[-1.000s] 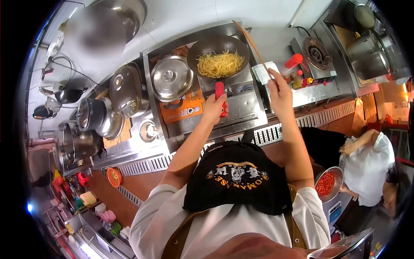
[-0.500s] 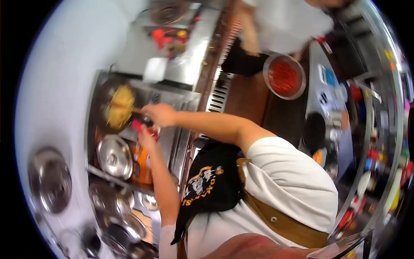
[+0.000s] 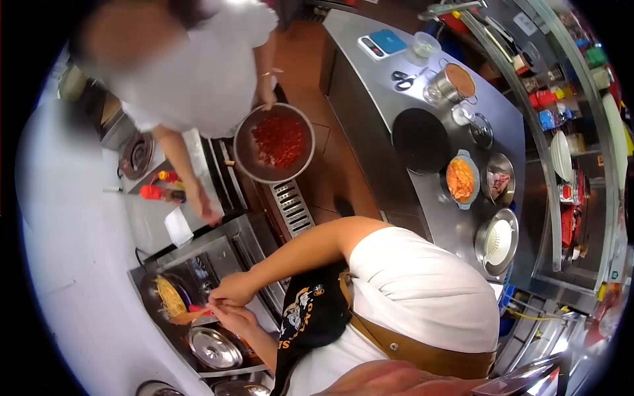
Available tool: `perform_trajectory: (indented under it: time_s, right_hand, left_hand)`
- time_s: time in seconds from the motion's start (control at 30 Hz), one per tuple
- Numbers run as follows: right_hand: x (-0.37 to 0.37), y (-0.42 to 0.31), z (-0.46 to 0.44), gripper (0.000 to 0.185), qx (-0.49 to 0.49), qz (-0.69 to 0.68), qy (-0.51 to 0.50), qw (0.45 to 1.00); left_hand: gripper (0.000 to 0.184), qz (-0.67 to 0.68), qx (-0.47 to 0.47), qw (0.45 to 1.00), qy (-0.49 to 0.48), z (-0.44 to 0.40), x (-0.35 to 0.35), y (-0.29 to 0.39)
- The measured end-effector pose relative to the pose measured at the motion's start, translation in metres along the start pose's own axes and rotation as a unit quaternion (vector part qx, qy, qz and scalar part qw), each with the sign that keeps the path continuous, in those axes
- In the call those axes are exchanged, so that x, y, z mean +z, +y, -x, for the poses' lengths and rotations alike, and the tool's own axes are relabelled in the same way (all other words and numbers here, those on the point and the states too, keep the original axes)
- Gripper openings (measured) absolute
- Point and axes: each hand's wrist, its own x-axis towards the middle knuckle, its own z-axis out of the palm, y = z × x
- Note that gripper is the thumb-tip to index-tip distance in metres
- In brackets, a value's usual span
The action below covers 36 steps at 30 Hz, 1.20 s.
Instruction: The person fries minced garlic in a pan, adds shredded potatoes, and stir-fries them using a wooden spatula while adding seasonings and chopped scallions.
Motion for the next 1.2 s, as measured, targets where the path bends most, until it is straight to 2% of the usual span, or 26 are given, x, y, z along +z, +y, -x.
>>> perform_trajectory:
  time_s: [0.03,0.1,0.13,0.17,0.2,0.23,0.27,0.3,0.33,0.37,0.4,0.43,0.47,0.5,0.57,0.6,0.67,0.8,0.9,0.97,1.03,1.07,1.1,1.17,1.2]
  right_hand:
    - [-0.019,-0.001,0.021,0.028,-0.008,0.003,-0.010,1.000]
    - [-0.058,0.012,0.071,0.034,-0.028,-0.006,-0.020,0.999]
    - [-0.084,0.017,0.102,0.035,-0.052,0.010,-0.025,0.998]
    - [-0.113,0.020,0.141,0.037,-0.075,0.025,-0.035,0.996]
    - [-0.149,0.023,0.188,0.034,-0.053,0.046,0.062,0.996]
    - [-0.193,0.035,0.233,0.028,-0.018,0.001,0.117,0.993]
    - [-0.250,0.033,0.290,0.024,0.060,0.015,0.231,0.971]
    - [-0.298,0.066,0.338,0.021,0.055,0.160,0.379,0.910]
    - [-0.359,0.114,0.391,0.023,0.091,0.319,0.457,0.825]
    - [-0.413,0.188,0.451,0.022,0.169,0.153,0.641,0.733]
    - [-0.476,0.208,0.510,0.022,0.263,0.200,0.678,0.656]
    - [-0.527,0.235,0.566,0.024,0.318,0.296,0.681,0.589]
    - [-0.571,0.272,0.617,0.026,0.360,0.356,0.677,0.535]
    - [-0.604,0.290,0.652,0.032,0.412,0.379,0.650,0.513]
    - [-0.642,0.291,0.682,0.036,0.570,0.303,0.539,0.541]
    - [-0.651,0.307,0.694,0.036,0.568,0.299,0.534,0.551]
    - [-0.667,0.333,0.706,0.041,0.615,0.341,0.365,0.610]
    - [-0.679,0.364,0.712,0.038,0.667,0.341,0.283,0.599]
    - [-0.667,0.365,0.705,0.036,0.645,0.309,0.328,0.617]
    - [-0.668,0.385,0.716,0.035,0.648,0.299,0.320,0.624]
    - [-0.661,0.404,0.728,0.038,0.528,0.431,0.405,0.609]
    - [-0.665,0.427,0.745,0.034,0.488,0.515,0.394,0.584]
    - [-0.674,0.422,0.749,0.034,0.494,0.517,0.388,0.582]
    - [-0.694,0.367,0.752,0.024,0.514,0.256,0.516,0.636]
    - [-0.695,0.335,0.746,0.019,0.483,0.145,0.575,0.644]
  left_hand:
    - [0.037,0.010,-0.066,0.996,0.050,-0.001,0.006,-0.009]
    - [0.032,0.033,-0.122,0.988,-0.083,0.004,0.025,-0.026]
    - [0.028,0.076,-0.113,0.990,-0.042,0.028,0.060,-0.030]
    - [0.029,0.076,-0.081,0.992,-0.067,0.031,0.068,-0.042]
    - [0.029,0.061,-0.090,0.989,-0.098,0.026,0.058,-0.048]
    - [0.029,0.051,-0.098,0.986,-0.127,0.020,0.043,-0.050]
    - [0.026,0.022,-0.071,0.993,-0.087,0.029,0.041,-0.049]
    - [0.021,-0.028,-0.079,0.996,0.002,0.045,0.046,-0.042]
    - [0.017,0.043,-0.053,0.997,0.023,0.047,0.034,-0.048]
    - [0.015,0.007,0.032,0.988,0.153,0.054,0.022,-0.055]
    - [0.015,0.015,0.068,0.980,0.186,0.054,-0.007,-0.061]
    - [0.017,-0.020,0.131,0.965,0.226,0.035,-0.096,-0.073]
    - [0.018,-0.095,0.146,0.942,0.288,0.055,-0.102,-0.072]
    - [0.018,-0.169,0.133,0.920,0.327,0.075,-0.095,-0.073]
    - [0.018,-0.283,0.091,0.877,0.379,0.107,-0.090,-0.077]
    - [0.019,-0.319,0.072,0.859,0.395,0.121,-0.085,-0.080]
    - [0.019,-0.364,0.050,0.834,0.412,0.139,-0.080,-0.079]
    - [0.021,-0.411,0.018,0.805,0.428,0.148,-0.077,-0.081]
    - [0.022,-0.446,0.002,0.785,0.430,0.154,-0.084,-0.074]
    - [0.023,-0.463,-0.011,0.770,0.438,0.159,-0.088,-0.072]
    - [0.024,-0.472,-0.019,0.757,0.451,0.164,-0.097,-0.067]
    - [0.024,-0.477,-0.023,0.754,0.452,0.164,-0.097,-0.068]
    - [0.025,-0.482,-0.026,0.751,0.450,0.163,-0.100,-0.069]
    - [0.026,-0.480,-0.023,0.755,0.447,0.153,-0.110,-0.070]
    - [0.027,-0.475,-0.016,0.759,0.445,0.149,-0.116,-0.067]
